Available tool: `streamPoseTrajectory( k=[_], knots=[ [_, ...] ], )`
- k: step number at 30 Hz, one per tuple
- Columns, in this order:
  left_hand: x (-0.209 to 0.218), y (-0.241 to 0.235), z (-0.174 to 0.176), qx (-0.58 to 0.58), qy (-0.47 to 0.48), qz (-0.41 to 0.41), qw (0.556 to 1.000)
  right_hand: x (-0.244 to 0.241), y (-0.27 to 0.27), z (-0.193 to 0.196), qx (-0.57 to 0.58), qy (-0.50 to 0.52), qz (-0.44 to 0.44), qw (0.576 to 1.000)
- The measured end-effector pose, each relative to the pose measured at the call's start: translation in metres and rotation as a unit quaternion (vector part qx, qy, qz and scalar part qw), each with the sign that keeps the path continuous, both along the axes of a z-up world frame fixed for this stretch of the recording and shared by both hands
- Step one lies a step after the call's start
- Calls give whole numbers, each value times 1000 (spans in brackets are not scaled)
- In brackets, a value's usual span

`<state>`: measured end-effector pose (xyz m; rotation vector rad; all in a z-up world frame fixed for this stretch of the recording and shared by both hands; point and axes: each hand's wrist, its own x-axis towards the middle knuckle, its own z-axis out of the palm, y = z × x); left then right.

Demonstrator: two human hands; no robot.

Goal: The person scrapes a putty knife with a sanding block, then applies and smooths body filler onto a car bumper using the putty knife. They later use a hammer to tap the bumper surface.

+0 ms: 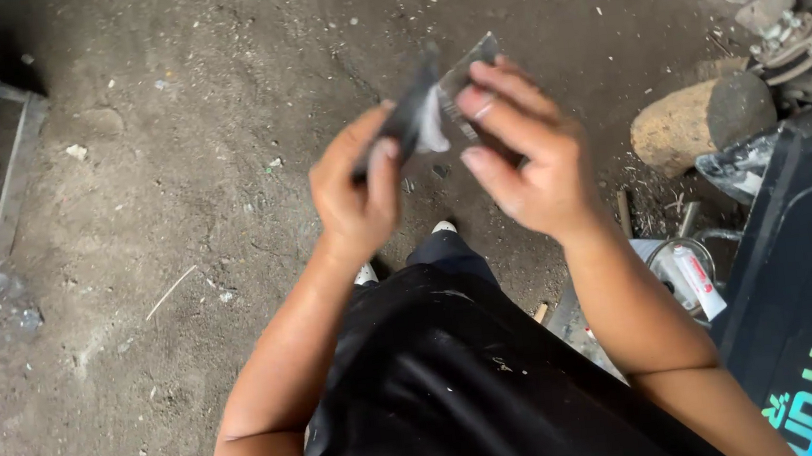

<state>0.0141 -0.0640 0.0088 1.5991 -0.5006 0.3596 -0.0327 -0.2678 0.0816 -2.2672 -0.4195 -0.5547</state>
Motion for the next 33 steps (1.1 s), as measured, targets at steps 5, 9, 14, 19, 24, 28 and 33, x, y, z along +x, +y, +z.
streamPoseTrajectory(
  k=[5, 9, 14, 19, 24, 28, 33],
  knots=[
    [7, -37, 16, -20, -64, 0, 998, -1, -2, -9, -95, -20, -6, 995],
    [27, -60, 15, 3, -96, 5, 995, 8, -23, -19, -95, -18, 4, 995],
    [42, -95, 33, -3, -133, 24, 991, 13, -77, -28, -104, -14, 33, 994],
    [61, -164, 12, -62, 48, -2, 997, 17, -148, 2, -15, -109, 70, 991],
    [74, -237, 0, -375, 351, -188, 837, 12, -209, -20, 330, 43, 95, 938],
    [95, -281, 7, -362, 373, -214, 827, 4, -251, -38, 310, 70, 45, 947],
    [137, -335, 31, -369, 417, -257, 790, 22, -295, -68, 126, 92, -81, 984]
  ],
)
